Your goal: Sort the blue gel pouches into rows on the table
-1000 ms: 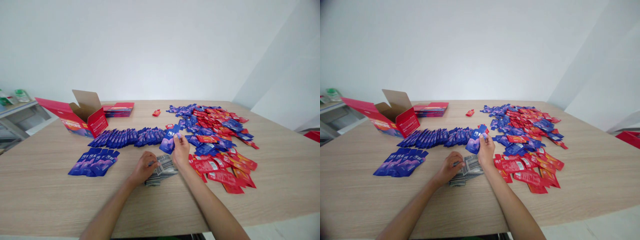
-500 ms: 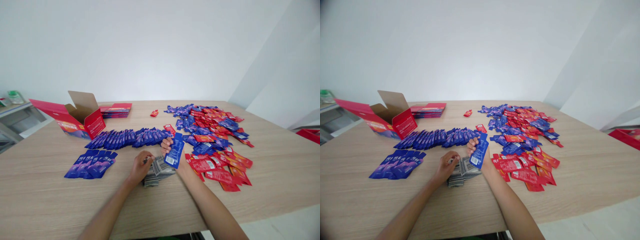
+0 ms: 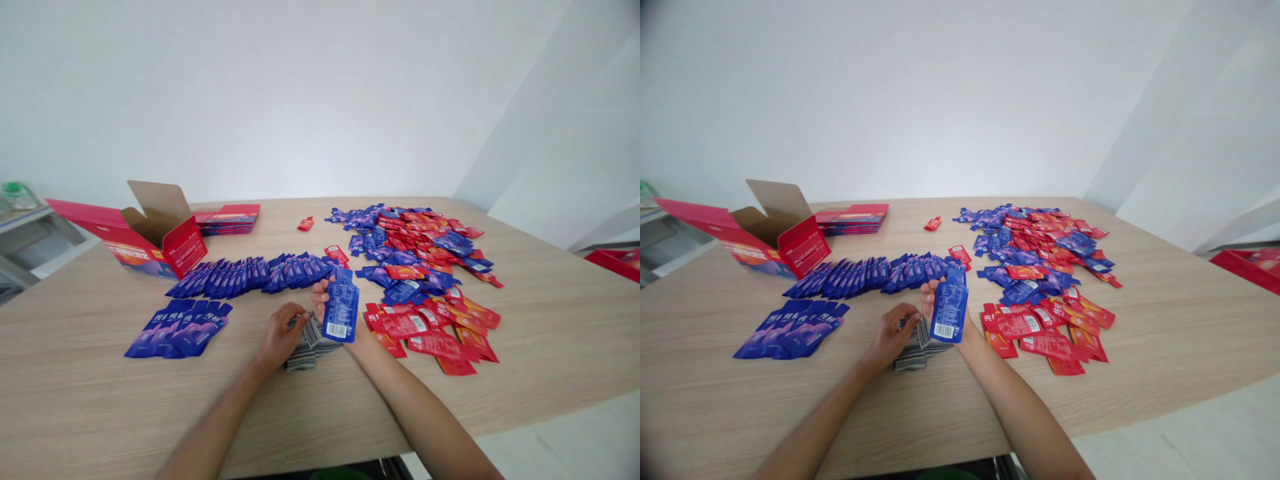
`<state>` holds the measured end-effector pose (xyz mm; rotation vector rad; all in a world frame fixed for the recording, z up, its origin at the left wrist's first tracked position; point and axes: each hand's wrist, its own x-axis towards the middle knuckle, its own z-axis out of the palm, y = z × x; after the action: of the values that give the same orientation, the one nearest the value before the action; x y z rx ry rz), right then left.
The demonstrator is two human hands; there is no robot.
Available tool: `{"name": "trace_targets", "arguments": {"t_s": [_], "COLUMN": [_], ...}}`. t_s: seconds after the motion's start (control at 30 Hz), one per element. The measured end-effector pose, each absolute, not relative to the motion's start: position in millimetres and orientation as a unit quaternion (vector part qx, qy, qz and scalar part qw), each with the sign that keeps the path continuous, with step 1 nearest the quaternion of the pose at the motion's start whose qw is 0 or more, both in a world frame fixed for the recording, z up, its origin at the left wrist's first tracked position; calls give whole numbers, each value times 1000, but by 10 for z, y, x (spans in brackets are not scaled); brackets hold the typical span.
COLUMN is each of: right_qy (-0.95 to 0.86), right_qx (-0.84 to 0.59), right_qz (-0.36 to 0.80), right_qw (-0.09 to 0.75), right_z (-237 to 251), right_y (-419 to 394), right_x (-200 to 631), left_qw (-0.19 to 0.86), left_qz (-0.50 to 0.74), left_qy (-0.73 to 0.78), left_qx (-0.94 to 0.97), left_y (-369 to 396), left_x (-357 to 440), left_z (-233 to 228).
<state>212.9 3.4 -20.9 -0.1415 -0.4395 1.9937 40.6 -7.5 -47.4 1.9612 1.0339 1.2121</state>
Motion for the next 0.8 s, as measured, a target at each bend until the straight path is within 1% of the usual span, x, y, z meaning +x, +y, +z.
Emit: {"name": "trace_targets", "arguments": {"t_s": [0.13,0.23,0.47,0.8], "right_qy": [-200,-221,-270,-231], "right_qx": [-104,-144,-186,-163], "right_qz": [825,801,737,753], "right_qw": [518,538,590,594], "right_z": [-194,-159,-101,-20], "right_y": [47,54,65,25], "right_x": [2154,2155,2154,2114], "left_qw": [305,303,303,316], "left_qz": [468,474,476,470], "left_qy": [399,408,420,424], "left_qx": [727,719,711,707], "left_y": [-48,-34,-39,-74], "left_x": [392,379,371,391], "left_z": [-477,-471,-450,-398]}}
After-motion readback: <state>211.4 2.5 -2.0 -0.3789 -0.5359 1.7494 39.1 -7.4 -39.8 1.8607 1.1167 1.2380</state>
